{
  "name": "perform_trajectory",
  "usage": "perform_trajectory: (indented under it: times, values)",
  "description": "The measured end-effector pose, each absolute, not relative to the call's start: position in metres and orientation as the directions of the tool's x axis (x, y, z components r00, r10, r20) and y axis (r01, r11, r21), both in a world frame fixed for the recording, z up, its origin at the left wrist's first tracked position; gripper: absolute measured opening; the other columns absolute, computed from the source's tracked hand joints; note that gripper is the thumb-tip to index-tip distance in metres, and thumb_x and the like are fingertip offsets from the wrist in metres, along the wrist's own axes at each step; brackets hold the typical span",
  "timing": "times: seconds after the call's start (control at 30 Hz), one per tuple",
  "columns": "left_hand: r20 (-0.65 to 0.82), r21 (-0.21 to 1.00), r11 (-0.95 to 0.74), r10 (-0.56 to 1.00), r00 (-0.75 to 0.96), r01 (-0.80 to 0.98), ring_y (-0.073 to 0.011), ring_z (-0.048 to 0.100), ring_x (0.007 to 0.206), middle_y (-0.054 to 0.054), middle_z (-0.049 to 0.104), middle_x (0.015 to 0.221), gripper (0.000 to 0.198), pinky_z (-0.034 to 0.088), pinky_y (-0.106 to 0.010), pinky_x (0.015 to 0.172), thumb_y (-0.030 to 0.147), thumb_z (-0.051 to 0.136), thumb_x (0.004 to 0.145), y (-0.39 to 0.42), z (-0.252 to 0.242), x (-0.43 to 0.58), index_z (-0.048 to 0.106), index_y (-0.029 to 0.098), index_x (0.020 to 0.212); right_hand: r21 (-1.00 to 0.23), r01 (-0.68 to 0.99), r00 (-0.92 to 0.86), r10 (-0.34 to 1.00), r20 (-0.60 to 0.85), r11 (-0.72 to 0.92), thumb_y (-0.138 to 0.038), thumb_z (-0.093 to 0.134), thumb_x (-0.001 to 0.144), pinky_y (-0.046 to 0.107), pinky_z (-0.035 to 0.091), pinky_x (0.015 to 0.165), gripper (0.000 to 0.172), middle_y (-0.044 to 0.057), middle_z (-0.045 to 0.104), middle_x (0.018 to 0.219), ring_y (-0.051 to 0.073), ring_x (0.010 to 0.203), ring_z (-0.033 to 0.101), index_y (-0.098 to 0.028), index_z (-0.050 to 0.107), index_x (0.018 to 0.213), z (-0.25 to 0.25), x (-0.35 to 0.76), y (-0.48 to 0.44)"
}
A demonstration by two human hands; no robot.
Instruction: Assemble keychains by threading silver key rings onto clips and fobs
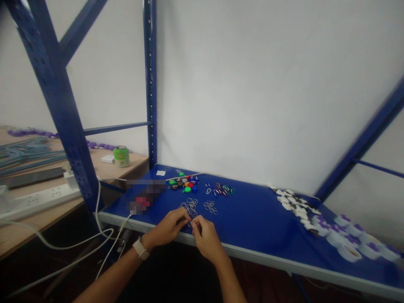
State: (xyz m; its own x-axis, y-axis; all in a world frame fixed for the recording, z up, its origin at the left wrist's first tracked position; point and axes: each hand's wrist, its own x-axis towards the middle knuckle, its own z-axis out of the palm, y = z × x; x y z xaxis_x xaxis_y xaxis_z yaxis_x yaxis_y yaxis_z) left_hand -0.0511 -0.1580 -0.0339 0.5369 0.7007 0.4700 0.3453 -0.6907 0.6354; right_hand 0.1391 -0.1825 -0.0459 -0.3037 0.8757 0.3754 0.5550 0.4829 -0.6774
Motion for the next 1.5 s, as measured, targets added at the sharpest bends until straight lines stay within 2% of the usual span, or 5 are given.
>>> perform_trajectory:
  times: [0.27,0.53,1.07,1.27,1.5]
  values:
    - [0.502,0.623,-0.705,0.693,0.518,0.338,-0.0187,0.059,0.088,-0.005,0.064,0.089,0.017,0.044,-0.029,0.080,0.013,0.046,0.096,-0.157,-0.038,-0.052,0.060,0.018,0.089,-0.672,0.583,-0.307,0.889,0.339,0.457,-0.027,0.041,0.097,0.027,0.038,0.061,0.022,0.000,0.059,0.066,0.016,0.061,0.055,-0.020,0.054,0.080,-0.044,0.137,-0.177]
    - [0.506,0.637,-0.687,0.715,0.482,0.349,-0.0180,0.061,0.085,-0.004,0.067,0.087,0.016,0.044,-0.028,0.079,0.015,0.050,0.095,-0.154,-0.041,-0.053,0.064,0.018,0.088,-0.610,0.599,-0.288,0.851,0.440,0.519,-0.025,0.041,0.097,0.027,0.039,0.062,0.021,0.001,0.060,0.068,0.017,0.062,0.056,-0.021,0.053,0.081,-0.048,0.134,-0.175]
    - [0.474,0.698,-0.633,0.759,0.446,0.335,-0.0167,0.066,0.084,-0.001,0.072,0.086,0.009,0.045,-0.025,0.079,0.014,0.059,0.091,-0.158,-0.035,-0.053,0.064,0.020,0.087,-0.563,0.609,-0.367,0.828,0.424,0.558,-0.018,0.040,0.098,0.028,0.039,0.069,0.019,0.002,0.060,0.077,0.018,0.072,0.057,-0.021,0.052,0.084,-0.044,0.137,-0.179]
    - [0.485,0.694,-0.647,0.744,0.459,0.316,-0.0165,0.066,0.084,-0.001,0.072,0.087,0.011,0.045,-0.025,0.080,0.015,0.058,0.092,-0.155,-0.038,-0.053,0.066,0.019,0.087,-0.524,0.647,-0.411,0.832,0.372,0.554,-0.017,0.039,0.099,0.029,0.042,0.074,0.017,0.005,0.062,0.086,0.019,0.081,0.060,-0.020,0.051,0.088,-0.035,0.140,-0.178]
    - [0.497,0.659,-0.677,0.718,0.487,0.326,-0.0153,0.064,0.084,0.000,0.069,0.086,0.013,0.043,-0.024,0.080,0.010,0.056,0.091,-0.154,-0.042,-0.053,0.064,0.019,0.087,-0.403,0.720,-0.500,0.825,0.264,0.565,-0.013,0.037,0.099,0.030,0.043,0.082,0.020,0.006,0.064,0.091,0.020,0.090,0.061,-0.019,0.055,0.093,-0.018,0.143,-0.179]
